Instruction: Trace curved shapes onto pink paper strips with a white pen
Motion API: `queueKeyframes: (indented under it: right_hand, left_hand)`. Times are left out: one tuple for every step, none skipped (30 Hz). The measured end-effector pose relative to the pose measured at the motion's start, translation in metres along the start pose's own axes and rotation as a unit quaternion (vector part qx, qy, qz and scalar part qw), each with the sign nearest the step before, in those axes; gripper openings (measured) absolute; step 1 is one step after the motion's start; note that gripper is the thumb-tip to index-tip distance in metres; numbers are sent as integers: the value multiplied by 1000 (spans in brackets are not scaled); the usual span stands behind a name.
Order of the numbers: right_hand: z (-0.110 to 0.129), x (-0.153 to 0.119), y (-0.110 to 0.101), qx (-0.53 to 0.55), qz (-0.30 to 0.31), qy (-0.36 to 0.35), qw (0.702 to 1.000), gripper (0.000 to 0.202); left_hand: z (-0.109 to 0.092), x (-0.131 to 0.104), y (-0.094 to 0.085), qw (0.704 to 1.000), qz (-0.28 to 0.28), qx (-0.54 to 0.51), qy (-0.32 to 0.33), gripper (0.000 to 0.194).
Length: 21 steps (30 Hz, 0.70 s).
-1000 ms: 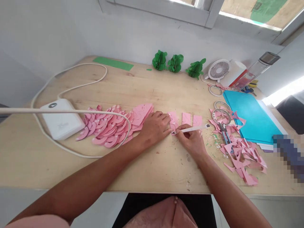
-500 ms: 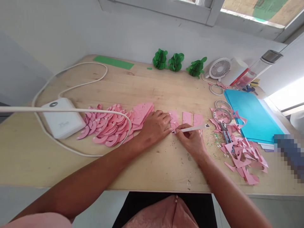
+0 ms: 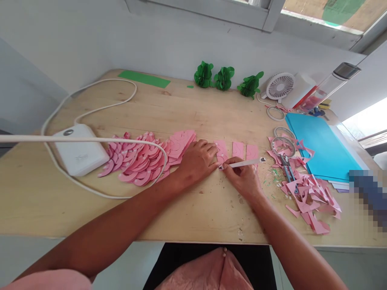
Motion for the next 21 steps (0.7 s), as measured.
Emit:
queueKeyframes:
  right_hand:
    - [0, 0, 0, -2, -1, 1, 1000, 19]
    - [0, 0, 0, -4, -1, 2, 1000, 18]
    - [0, 0, 0, -6, -1, 3, 1000, 18]
    - [1, 0, 0, -8, -1, 3, 1000, 18]
    - [1, 0, -1, -10, -1, 3, 1000, 18]
    - [1, 0, -1, -12, -1, 3, 1000, 18]
    - [1, 0, -2, -14, 1, 3, 1000, 18]
    - [2, 0, -2, -16, 2, 2, 1000, 19]
    - [2, 0, -2, -17, 3, 2, 1000, 19]
    - [3, 0, -3, -17, 5, 0, 1000, 19]
    - [3, 0, -3, -17, 5, -1, 1000, 19]
    - [3, 0, -3, -16, 5, -3, 1000, 19]
    - [3, 0, -3, -14, 4, -4, 1000, 19]
    - [2, 0, -3, -11, 4, -5, 1000, 19]
    - [1, 0, -3, -6, 6, -5, 1000, 18]
    - [0, 1, -2, 1, 10, -5, 1000, 18]
    - [-1, 1, -2, 8, 14, -5, 1000, 18]
    - [-2, 2, -2, 14, 19, -5, 1000, 18]
    - [-4, 2, -1, 18, 23, -6, 1000, 18]
    - [-5, 3, -1, 20, 26, -7, 999, 18]
    - [-5, 3, -1, 20, 26, -8, 999, 18]
  left_hand:
    - [0, 0, 0, 1000, -2, -1, 1, 29]
    - [0, 0, 0, 1000, -3, -1, 2, 29]
    - [0, 0, 1, 1000, -4, -1, 2, 29]
    - [0, 0, 1, 1000, -4, -1, 2, 29]
    - [1, 0, 1, 1000, -5, 0, 2, 29]
    - [1, 0, 2, 1000, -5, 0, 1, 29]
    - [1, 0, 2, 1000, -5, -1, -1, 29]
    - [0, 0, 2, 1000, -6, -1, -1, 28]
    - [0, 0, 2, 1000, -7, -2, -3, 28]
    - [0, 0, 2, 1000, -8, -3, -3, 27]
    - [0, 0, 2, 1000, -8, -3, -4, 27]
    - [-1, 0, 1, 1000, -8, -4, -5, 26]
    - [-1, 0, 1, 1000, -7, -4, -5, 26]
    - [-1, 0, 0, 1000, -6, -4, -6, 25]
    - [-2, 0, 0, 1000, -4, -4, -6, 24]
    - [-2, 0, -1, 1000, -4, -5, -6, 24]
    - [-2, 0, -1, 1000, -5, -6, -6, 23]
    - [-2, 0, -1, 1000, -6, -8, -5, 23]
    - [-2, 0, -2, 1000, -9, -9, -4, 23]
    - [-2, 0, -1, 1000, -12, -10, -4, 22]
    - [-2, 0, -1, 1000, -14, -11, -4, 22]
Point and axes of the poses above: each hand's wrist, its own x-axis towards the middle knuckle, its own y-axis out of the palm, z = x × y, the point moved 1 cm from there along x, towards the middle knuckle, and after that the axes turned 13 degrees about y, right-handed, at the moved point
